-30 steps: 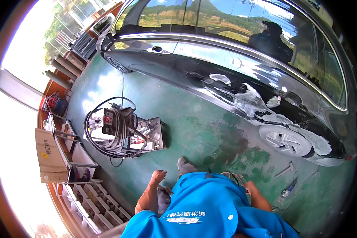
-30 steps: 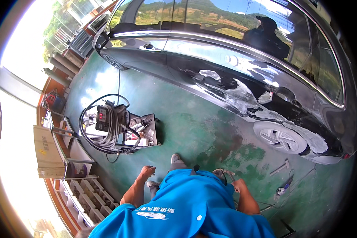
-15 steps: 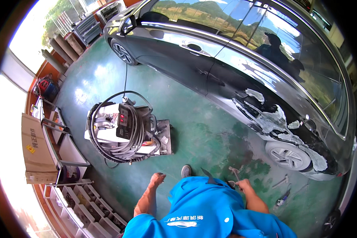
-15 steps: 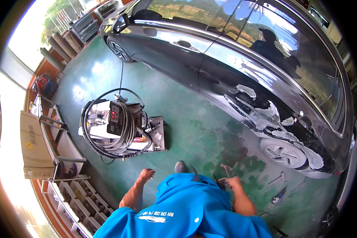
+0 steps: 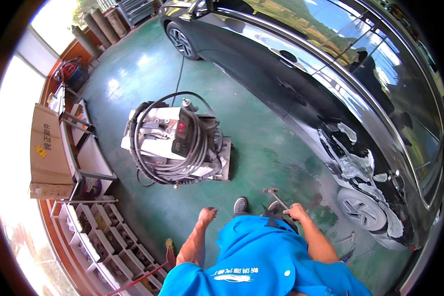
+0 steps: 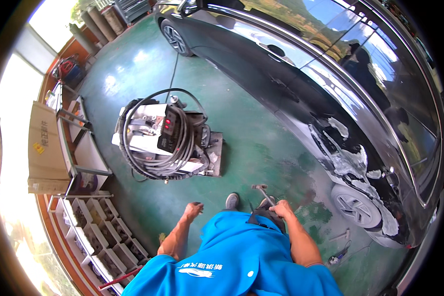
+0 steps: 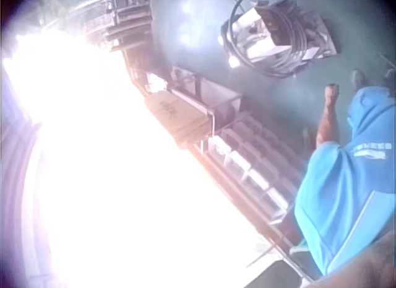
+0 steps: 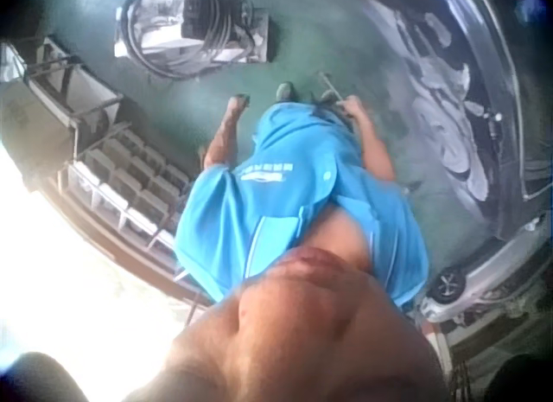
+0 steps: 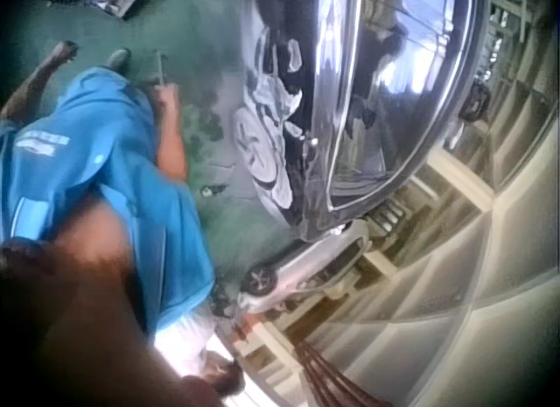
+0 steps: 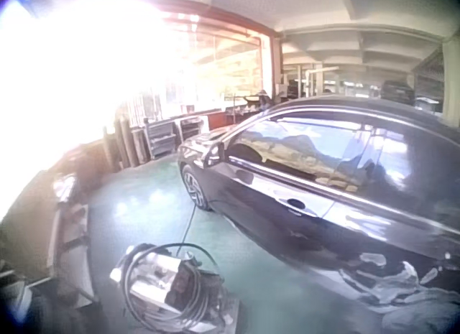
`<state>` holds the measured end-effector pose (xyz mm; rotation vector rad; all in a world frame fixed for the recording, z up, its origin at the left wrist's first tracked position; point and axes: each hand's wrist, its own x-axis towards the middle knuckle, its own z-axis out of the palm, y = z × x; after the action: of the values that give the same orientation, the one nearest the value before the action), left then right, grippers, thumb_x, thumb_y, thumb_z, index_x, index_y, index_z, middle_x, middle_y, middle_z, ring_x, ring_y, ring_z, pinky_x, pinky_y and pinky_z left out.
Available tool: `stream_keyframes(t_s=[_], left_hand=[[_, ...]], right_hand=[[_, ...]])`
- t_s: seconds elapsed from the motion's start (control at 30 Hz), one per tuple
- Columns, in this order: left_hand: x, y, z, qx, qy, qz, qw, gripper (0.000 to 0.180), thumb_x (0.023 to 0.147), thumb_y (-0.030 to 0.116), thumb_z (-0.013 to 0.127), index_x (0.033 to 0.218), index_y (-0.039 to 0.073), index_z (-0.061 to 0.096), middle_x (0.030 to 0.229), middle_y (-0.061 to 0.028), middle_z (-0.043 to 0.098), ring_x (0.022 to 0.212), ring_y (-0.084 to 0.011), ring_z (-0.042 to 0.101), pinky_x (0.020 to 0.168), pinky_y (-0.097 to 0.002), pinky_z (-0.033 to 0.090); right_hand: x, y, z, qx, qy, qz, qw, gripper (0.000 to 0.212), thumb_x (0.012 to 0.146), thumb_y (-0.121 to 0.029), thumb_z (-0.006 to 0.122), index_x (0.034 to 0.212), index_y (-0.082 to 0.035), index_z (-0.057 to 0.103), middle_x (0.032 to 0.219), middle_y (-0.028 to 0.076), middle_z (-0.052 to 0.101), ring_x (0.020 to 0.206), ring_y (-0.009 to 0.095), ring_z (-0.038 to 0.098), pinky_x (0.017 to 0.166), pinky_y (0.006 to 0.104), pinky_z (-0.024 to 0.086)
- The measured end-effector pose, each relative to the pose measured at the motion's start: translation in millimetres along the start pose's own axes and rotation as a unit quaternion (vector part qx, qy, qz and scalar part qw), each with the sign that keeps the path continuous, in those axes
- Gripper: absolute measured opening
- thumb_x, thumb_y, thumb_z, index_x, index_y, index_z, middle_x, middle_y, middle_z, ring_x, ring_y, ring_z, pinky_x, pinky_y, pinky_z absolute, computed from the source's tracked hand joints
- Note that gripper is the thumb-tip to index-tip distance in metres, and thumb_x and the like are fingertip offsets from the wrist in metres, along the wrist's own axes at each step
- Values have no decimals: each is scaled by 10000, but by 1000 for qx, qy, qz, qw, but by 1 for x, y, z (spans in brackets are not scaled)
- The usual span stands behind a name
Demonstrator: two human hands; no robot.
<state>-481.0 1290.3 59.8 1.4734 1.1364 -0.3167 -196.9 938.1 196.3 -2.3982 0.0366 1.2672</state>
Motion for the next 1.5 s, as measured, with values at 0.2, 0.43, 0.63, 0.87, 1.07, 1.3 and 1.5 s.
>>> stream_keyframes(t_s=[0.2,0.43,0.63,0.87,1.07,1.3,1.5], left_hand=[[-16,-58,3,115,-32,100,988,189,844,228,667,942,67,681,870,-132,714,832,-313,712,747,-401,576],[8,-110,-28,328,-71,158,929,53,824,142,641,857,100,635,836,-110,692,823,-327,694,709,-445,578],[8,-48,-23,375,-20,251,892,49,798,108,620,835,77,632,824,-150,681,832,-364,685,713,-470,571],[7,7,8,182,-27,157,970,144,823,136,594,912,44,661,928,-187,699,852,-392,681,756,-464,571],[-29,92,22,3,-75,43,996,459,932,352,623,1169,-36,680,1023,-137,736,784,-201,695,716,-331,564],[-71,165,32,-346,-148,-17,926,407,981,344,619,1147,-27,638,935,-112,719,729,-150,635,647,-288,522],[-61,164,42,-533,-73,-41,842,227,954,242,663,1030,33,620,930,-117,708,774,-184,645,674,-297,520]], right_hand=[[-9,-54,9,-116,1,-18,993,316,774,-298,787,728,6,711,641,147,667,594,252,665,605,387,518],[0,-42,13,-110,-28,-39,993,360,754,-325,807,800,20,711,719,148,685,598,256,665,594,395,519],[5,-24,21,-109,-29,-38,993,331,759,-263,806,783,51,705,640,155,654,528,239,651,510,390,509],[-5,-35,14,-105,-11,-90,990,331,743,-250,810,828,54,711,661,145,657,544,230,643,514,389,507],[-31,-76,3,-29,-48,-212,976,349,744,-240,798,960,25,728,741,124,679,639,185,643,578,358,506],[-93,-164,5,-113,-91,-315,938,493,763,-261,771,1184,-26,667,1000,210,707,947,352,690,823,429,528],[-109,-173,16,-181,-56,-434,881,530,809,-204,735,1305,-80,598,1152,184,661,1011,384,647,877,465,504]])
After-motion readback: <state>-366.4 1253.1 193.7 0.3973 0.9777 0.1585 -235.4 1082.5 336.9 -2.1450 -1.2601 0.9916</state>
